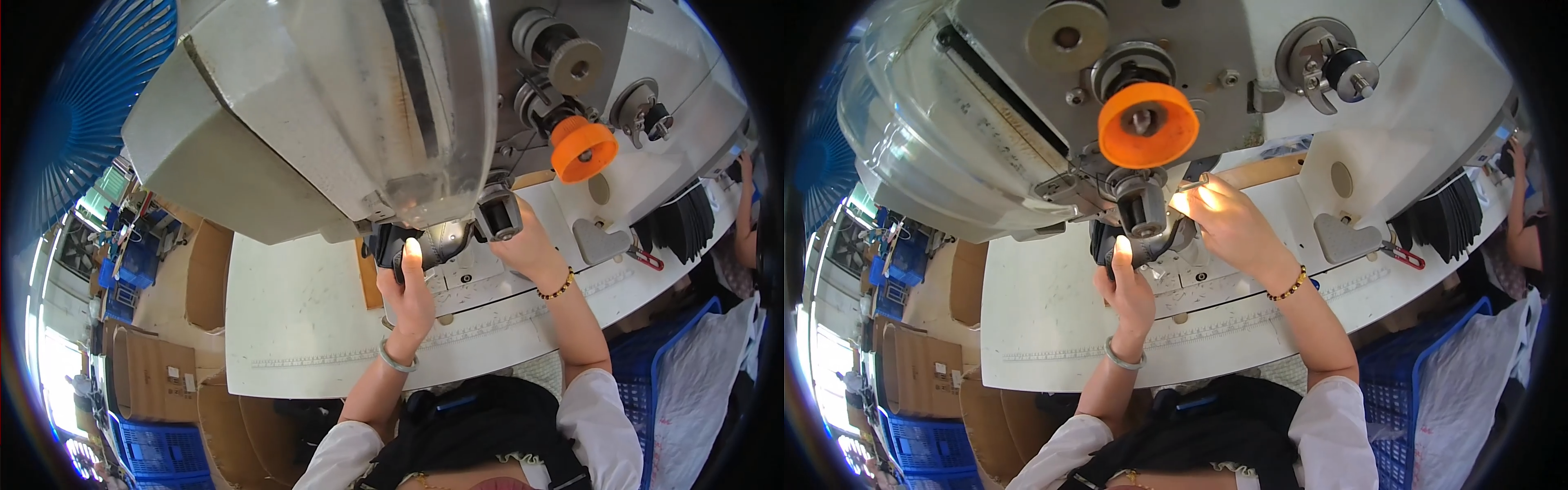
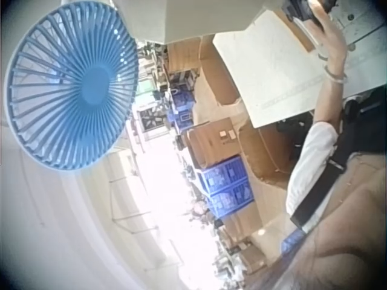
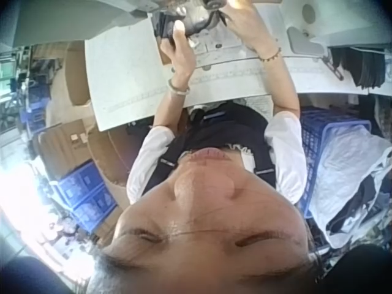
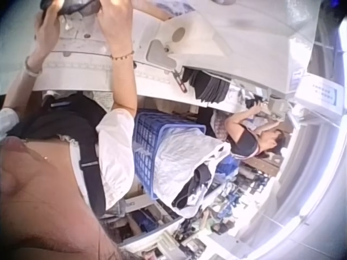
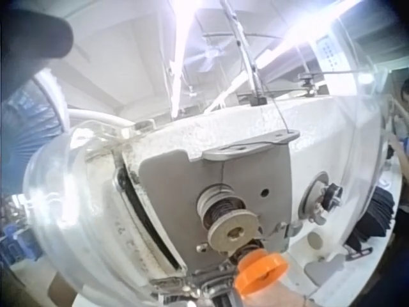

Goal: Using a sewing machine to stitch together components of a shoe.

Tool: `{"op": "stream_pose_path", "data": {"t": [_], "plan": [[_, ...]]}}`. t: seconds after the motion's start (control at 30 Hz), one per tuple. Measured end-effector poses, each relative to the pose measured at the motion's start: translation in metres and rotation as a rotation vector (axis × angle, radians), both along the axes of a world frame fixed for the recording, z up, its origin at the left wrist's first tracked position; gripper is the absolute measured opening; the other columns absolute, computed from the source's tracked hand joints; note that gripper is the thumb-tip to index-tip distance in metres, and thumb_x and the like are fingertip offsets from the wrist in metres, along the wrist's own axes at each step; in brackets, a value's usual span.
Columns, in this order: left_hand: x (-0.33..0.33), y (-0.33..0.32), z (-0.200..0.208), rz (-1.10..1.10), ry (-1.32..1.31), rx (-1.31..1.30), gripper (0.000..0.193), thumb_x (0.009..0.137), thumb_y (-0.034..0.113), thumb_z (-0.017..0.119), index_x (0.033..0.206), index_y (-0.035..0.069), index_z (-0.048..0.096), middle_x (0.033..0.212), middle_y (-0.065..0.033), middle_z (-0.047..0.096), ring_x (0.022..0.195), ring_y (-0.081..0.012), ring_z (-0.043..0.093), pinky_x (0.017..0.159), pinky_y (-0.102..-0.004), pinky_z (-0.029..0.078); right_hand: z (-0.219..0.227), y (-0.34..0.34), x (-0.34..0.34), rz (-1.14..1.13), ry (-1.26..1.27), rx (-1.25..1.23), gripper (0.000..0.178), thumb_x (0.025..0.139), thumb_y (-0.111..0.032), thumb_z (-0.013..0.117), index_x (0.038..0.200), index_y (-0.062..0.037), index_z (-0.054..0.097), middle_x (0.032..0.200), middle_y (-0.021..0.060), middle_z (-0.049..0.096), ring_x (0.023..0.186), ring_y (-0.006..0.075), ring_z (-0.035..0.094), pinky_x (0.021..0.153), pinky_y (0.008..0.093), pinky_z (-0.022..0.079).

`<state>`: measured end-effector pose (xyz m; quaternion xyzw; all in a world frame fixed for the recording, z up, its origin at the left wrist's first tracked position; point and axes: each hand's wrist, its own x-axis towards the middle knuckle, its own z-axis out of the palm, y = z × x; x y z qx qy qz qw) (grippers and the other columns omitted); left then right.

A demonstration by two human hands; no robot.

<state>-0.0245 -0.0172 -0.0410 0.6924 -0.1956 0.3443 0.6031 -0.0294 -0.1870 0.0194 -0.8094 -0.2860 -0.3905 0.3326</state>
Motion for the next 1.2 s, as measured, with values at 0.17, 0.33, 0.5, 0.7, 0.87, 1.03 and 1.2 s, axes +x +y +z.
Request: {"op": "stream_pose_path", "data": {"t": [0.17,0.33,0.5,0.7,0.87,1.03,1.2], "plan": [[0.0,0.006,-0.012,0.067,0.105,0.157,0.053,0.063,-0.017,0.05,0.112,0.002,0.053,0.081,-0.0072,0.041,0.073,-0.0206,0.036,0.063,-0.0276,0.031,0.0,0.002,0.001,-0.008,-0.081,-0.03,0.036,0.06,0.011,0.052,0.093,-0.0038,0.052,0.087,0.008,0.056,0.082,0.0287,0.053,0.085,0.0399,0.043],[-0.001,-0.002,0.0,0.067,0.161,0.033,0.012,0.074,-0.002,0.05,0.083,0.004,0.046,0.066,0.0011,0.037,0.062,-0.011,0.03,0.054,-0.0249,0.024,-0.001,0.002,0.004,-0.04,-0.125,-0.053,0.031,0.06,0.011,0.052,0.087,-0.0029,0.051,0.079,0.0076,0.053,0.075,0.0277,0.051,0.073,0.037,0.045],[-0.001,-0.007,0.015,-0.012,0.106,-0.171,0.038,0.086,0.013,0.052,0.053,0.006,0.035,0.05,0.0083,0.031,0.047,-0.0016,0.024,0.041,-0.0233,0.016,-0.003,0.002,0.006,-0.159,-0.224,-0.193,0.028,0.059,0.01,0.053,0.085,-0.0016,0.05,0.074,0.0082,0.049,0.071,0.0266,0.049,0.062,0.034,0.044],[-0.002,-0.01,0.013,0.012,0.049,-0.156,0.025,0.086,0.012,0.051,0.063,0.004,0.046,0.055,0.0086,0.035,0.052,-0.0012,0.026,0.044,-0.021,0.019,-0.005,0.001,0.002,-0.053,-0.098,-0.076,0.033,0.058,0.011,0.051,0.089,-0.0018,0.051,0.082,0.0089,0.053,0.077,0.0284,0.051,0.071,0.0368,0.045],[-0.004,-0.002,0.011,0.078,0.176,0.123,0.033,0.071,-0.01,0.048,0.101,0.002,0.052,0.07,-0.0026,0.042,0.065,-0.0141,0.034,0.056,-0.0259,0.028,-0.006,0.002,0.002,-0.066,-0.059,-0.037,0.037,0.058,0.01,0.051,0.093,-0.0032,0.053,0.089,0.009,0.056,0.086,0.0298,0.052,0.088,0.0396,0.043],[-0.008,-0.004,0.018,0.066,0.244,0.076,0.015,0.077,-0.001,0.048,0.091,0.002,0.052,0.066,0.0003,0.039,0.061,-0.0103,0.032,0.052,-0.0244,0.026,-0.006,0.002,0.003,-0.075,-0.029,-0.007,0.039,0.059,0.008,0.052,0.096,-0.0046,0.055,0.089,0.0064,0.057,0.089,0.0275,0.052,0.087,0.0379,0.044],[-0.009,-0.004,0.027,-0.052,0.362,-0.13,0.022,0.087,0.014,0.05,0.069,0.001,0.05,0.057,0.0061,0.035,0.051,-0.0026,0.027,0.043,-0.0216,0.022,-0.001,-0.001,0.001,-0.162,-0.285,-0.162,0.03,0.059,-0.002,0.06,0.089,-0.0082,0.059,0.087,-0.001,0.056,0.09,0.0195,0.052,0.071,0.0306,0.046]]}}
